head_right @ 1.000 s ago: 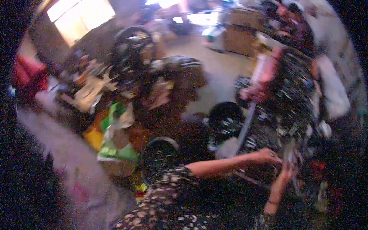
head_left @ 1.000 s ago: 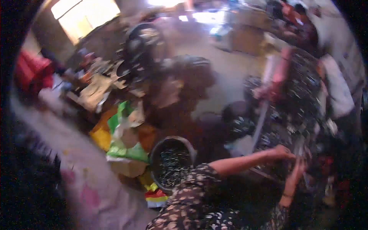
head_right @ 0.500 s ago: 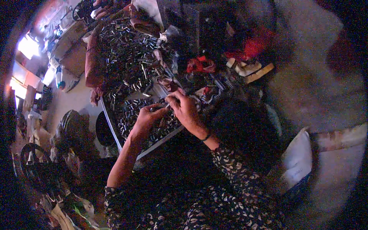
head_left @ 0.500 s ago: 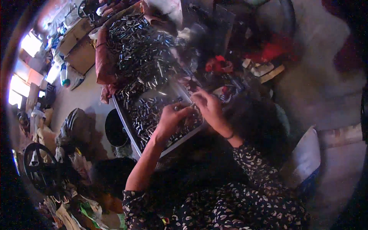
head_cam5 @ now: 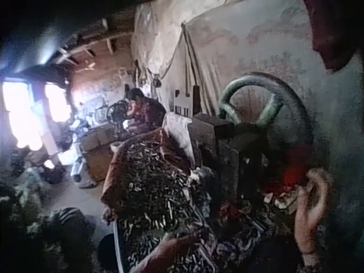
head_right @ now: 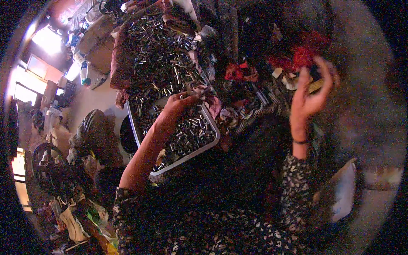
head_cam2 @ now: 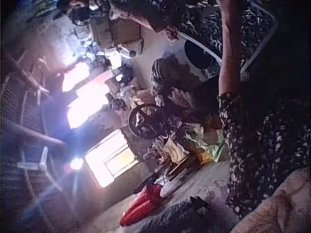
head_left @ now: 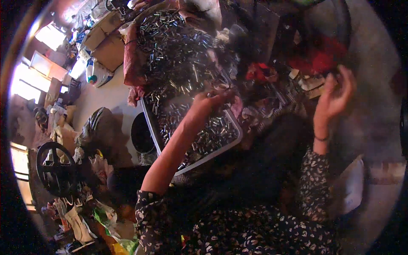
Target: The person assembles small metal components by picking pieces from a tray and fitting them together by hand.
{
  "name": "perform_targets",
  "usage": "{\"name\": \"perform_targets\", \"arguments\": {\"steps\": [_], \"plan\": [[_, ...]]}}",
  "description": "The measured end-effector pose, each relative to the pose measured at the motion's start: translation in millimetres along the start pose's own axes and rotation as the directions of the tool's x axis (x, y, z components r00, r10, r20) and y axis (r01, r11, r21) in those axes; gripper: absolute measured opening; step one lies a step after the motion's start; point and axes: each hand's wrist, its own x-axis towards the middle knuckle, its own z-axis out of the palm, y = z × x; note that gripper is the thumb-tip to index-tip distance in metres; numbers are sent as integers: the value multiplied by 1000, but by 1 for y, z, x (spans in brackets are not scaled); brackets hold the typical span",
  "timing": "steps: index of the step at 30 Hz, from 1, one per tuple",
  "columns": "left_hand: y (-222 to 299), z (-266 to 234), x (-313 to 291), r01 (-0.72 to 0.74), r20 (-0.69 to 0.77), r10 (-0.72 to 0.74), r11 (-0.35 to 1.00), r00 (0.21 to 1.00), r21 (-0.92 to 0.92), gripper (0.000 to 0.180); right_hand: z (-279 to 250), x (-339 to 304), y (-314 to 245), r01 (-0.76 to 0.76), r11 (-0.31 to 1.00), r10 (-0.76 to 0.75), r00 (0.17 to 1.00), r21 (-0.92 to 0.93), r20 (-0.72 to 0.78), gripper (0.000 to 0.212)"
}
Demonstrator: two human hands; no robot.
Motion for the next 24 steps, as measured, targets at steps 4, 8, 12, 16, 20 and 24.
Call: {"name": "perform_targets", "arguments": {"steps": [4, 8, 12, 16, 20, 24], "plan": [[-12, -15, 25, -51, -65, 57, 995, 996, 88, 18, 8, 32, 20, -94, 994, 103, 981, 62, -164, 38], [-2, -17, 41, 7, -106, -13, 998, 994, -63, 18, 41, 47, 65, -158, 981, 179, 960, 112, -216, 50], [-6, -22, 65, -5, -124, 9, 1000, 992, 29, 19, 48, 58, 79, -159, 987, 160, 973, 16, -167, 56], [-35, -60, 99, -334, 77, 332, 854, 940, 398, 22, 50, 60, 88, -300, 953, 300, 954, 29, 11, 67], [-24, -29, 108, -224, 109, 210, 964, 972, 144, 25, 47, 69, 114, -108, 992, 107, 994, -64, -13, 67], [-36, -52, 118, -90, 76, 85, 994, 994, 67, 28, 61, 89, 112, -149, 983, 157, 985, -104, 71, 57]]}}
